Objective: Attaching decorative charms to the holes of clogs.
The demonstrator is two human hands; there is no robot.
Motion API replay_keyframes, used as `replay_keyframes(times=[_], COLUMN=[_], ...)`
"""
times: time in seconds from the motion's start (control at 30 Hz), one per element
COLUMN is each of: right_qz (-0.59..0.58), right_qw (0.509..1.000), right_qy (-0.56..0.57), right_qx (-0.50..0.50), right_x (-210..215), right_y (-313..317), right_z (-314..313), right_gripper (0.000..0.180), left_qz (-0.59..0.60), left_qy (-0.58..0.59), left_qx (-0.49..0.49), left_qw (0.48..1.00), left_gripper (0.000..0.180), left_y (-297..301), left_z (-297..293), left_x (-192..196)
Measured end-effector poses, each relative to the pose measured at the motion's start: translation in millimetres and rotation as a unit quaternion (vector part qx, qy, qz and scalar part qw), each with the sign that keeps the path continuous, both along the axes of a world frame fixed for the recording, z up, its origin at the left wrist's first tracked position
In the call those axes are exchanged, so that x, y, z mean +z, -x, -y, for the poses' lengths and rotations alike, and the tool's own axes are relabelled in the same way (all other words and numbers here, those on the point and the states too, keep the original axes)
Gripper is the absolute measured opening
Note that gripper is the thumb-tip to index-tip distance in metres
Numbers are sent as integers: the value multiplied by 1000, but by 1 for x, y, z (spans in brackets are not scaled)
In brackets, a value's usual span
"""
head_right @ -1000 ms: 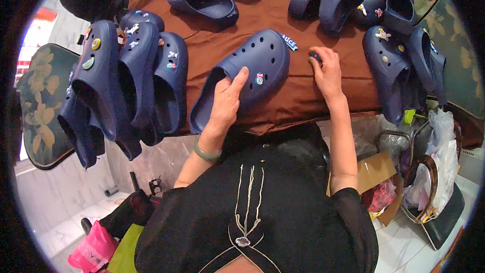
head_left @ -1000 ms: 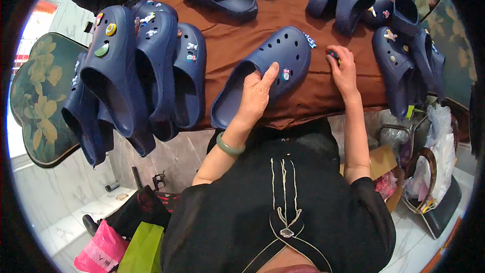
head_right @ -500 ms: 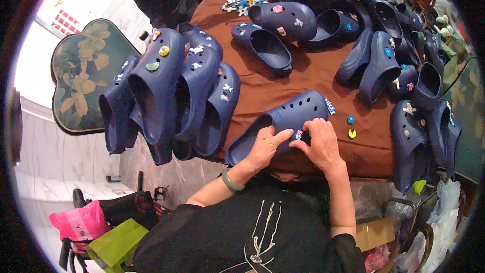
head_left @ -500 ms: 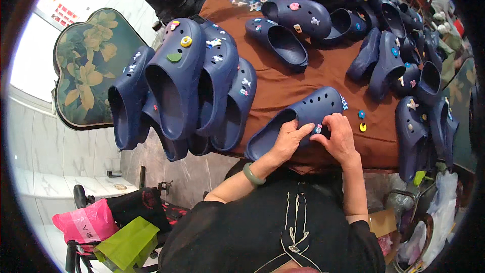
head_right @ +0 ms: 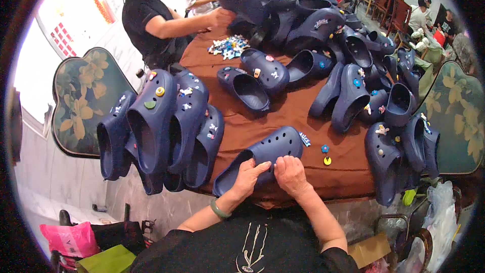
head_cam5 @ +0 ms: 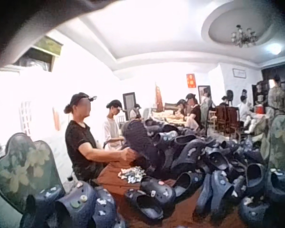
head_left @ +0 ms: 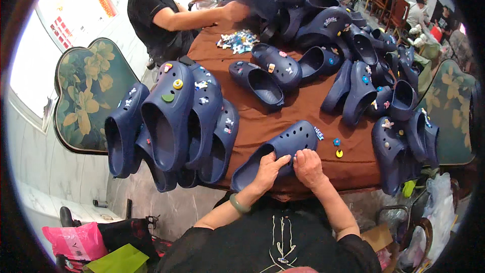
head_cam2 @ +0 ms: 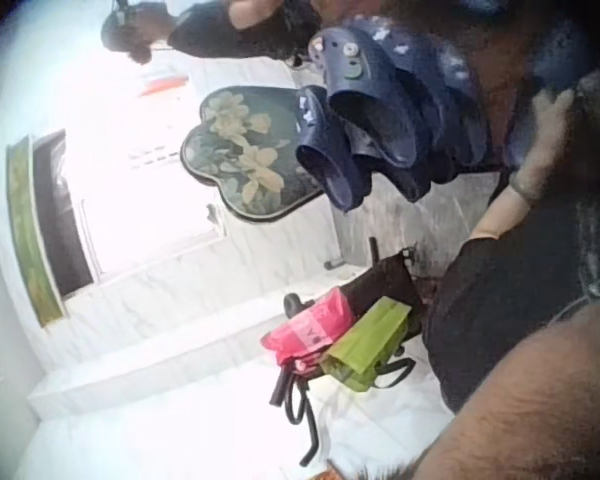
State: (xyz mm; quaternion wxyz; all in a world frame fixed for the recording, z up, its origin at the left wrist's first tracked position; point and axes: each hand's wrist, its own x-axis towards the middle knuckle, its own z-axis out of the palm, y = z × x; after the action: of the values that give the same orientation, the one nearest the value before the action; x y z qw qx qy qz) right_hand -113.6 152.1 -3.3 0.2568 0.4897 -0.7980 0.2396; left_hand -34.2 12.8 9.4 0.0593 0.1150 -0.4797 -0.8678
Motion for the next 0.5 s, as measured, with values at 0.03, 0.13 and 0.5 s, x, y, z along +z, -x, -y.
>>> replay_keyframes(times=[0.03,0.13,0.5], right_qz=[-7,19,424], right_qw=[1000,998,876], right_qy=[2,53,201], right_qx=[5,-19,-109], right_x=[-1,-3,3], right_y=[0,-4,-9], right_z=[2,6,-23], right_gripper=[22,15,13], left_qz=[-7,13,-12], left_qy=[2,61,82], left_qx=[5,16,-15], left_qw=[1000,998,996], left_gripper=[24,28,32], left_y=[0,2,-7], left_z=[-1,1,-5], left_x=[0,5,2])
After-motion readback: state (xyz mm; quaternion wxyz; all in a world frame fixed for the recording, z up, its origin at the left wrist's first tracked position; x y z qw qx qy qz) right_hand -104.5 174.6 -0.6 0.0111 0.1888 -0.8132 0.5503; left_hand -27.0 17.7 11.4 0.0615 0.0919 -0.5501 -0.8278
